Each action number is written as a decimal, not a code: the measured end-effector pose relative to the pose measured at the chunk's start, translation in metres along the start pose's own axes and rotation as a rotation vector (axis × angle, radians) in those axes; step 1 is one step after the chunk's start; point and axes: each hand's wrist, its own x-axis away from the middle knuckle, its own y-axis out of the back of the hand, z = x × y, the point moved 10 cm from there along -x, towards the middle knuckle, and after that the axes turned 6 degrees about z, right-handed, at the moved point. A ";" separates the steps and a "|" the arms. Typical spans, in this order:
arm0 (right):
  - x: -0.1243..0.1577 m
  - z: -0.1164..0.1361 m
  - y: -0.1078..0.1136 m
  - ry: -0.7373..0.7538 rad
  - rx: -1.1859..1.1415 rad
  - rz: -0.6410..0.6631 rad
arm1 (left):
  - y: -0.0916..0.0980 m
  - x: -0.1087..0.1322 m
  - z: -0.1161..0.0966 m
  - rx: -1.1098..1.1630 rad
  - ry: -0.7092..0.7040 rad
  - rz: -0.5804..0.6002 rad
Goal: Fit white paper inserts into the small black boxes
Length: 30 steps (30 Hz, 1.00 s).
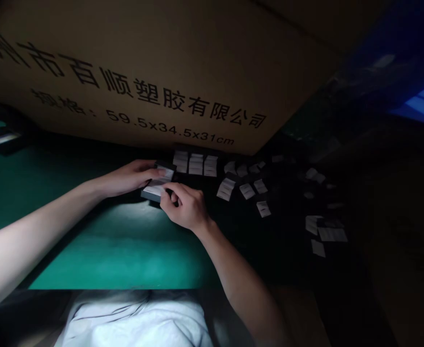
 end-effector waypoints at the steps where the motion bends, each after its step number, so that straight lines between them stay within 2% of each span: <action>1: 0.000 0.000 -0.002 -0.001 -0.002 0.008 | -0.001 -0.001 0.002 0.023 -0.005 0.013; 6: 0.000 0.000 -0.006 0.025 0.000 0.040 | -0.004 -0.003 0.011 0.222 -0.005 0.056; 12: 0.001 -0.006 -0.022 -0.049 0.067 0.216 | -0.012 -0.002 0.007 0.382 0.030 0.097; 15: 0.002 -0.005 -0.022 -0.071 0.116 0.243 | -0.011 -0.001 0.006 0.368 0.014 0.106; 19: 0.006 0.000 -0.018 -0.112 0.152 0.275 | -0.009 0.001 0.007 0.234 -0.011 0.144; 24: 0.026 0.013 -0.006 -0.129 0.219 0.319 | -0.014 0.005 -0.001 0.130 -0.033 0.208; 30: 0.071 0.027 0.017 -0.133 0.277 0.266 | -0.018 0.003 -0.004 0.257 -0.009 0.208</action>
